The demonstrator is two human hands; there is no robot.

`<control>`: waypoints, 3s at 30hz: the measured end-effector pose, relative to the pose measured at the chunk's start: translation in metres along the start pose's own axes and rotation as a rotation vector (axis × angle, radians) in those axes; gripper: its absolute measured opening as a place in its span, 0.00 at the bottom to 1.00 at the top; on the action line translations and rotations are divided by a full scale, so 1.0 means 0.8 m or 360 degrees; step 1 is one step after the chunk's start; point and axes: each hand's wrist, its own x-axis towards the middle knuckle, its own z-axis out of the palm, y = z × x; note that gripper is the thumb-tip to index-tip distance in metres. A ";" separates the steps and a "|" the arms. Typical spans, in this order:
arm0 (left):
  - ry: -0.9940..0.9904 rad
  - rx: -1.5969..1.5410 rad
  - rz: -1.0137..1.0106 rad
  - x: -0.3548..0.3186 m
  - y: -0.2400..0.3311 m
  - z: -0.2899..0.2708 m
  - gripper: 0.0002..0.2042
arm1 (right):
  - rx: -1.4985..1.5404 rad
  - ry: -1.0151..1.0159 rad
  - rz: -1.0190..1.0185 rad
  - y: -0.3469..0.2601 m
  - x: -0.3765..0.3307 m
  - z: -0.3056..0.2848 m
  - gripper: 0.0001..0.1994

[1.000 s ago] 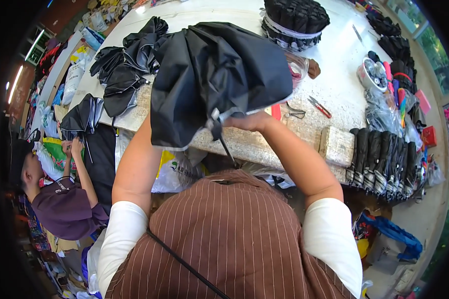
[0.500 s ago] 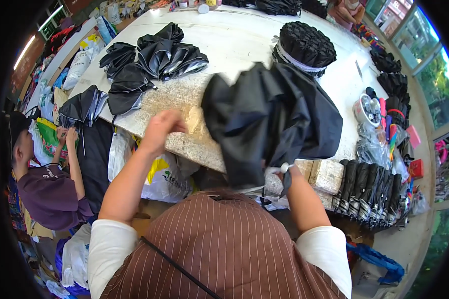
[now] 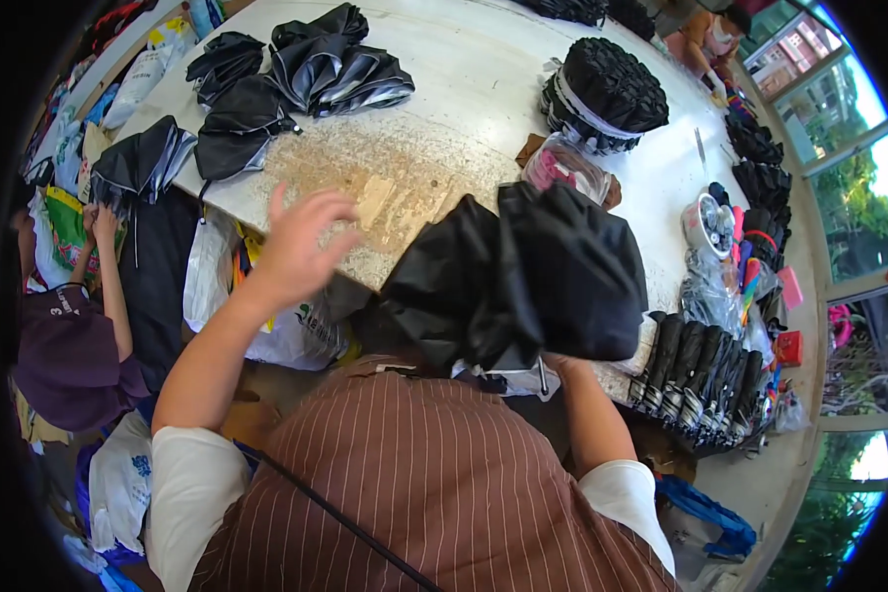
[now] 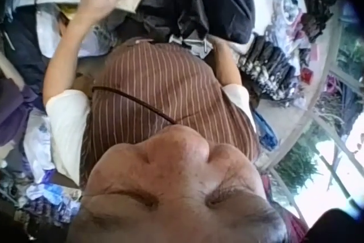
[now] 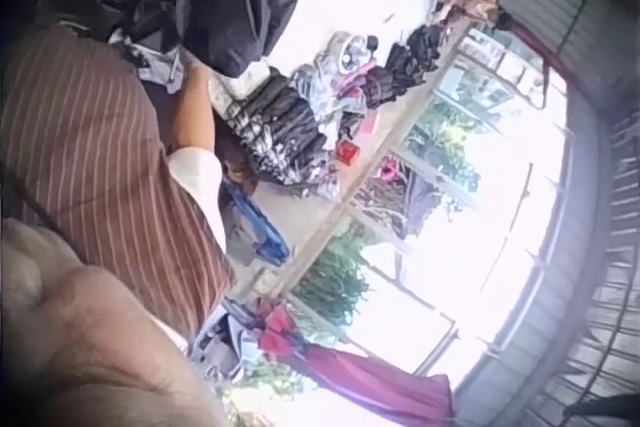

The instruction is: Folding and securing umbrellas into their collapsed state on a production table.

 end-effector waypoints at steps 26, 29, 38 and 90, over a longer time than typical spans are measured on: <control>-0.0211 -0.0074 0.0739 0.010 0.091 0.048 0.20 | 0.0324 -0.0027 -0.0299 -0.020 0.041 0.025 0.31; -0.1236 -0.0844 0.0501 0.006 0.149 0.011 0.18 | 0.0132 0.0011 -0.0453 0.025 0.051 0.036 0.29; -0.0529 -0.1161 -0.0310 0.021 0.062 -0.056 0.10 | -0.0645 0.0074 -0.0215 -0.043 0.094 -0.012 0.20; -0.0912 -0.0748 -0.0432 0.001 0.050 -0.024 0.09 | -0.0846 0.0361 0.0171 -0.028 0.046 -0.062 0.11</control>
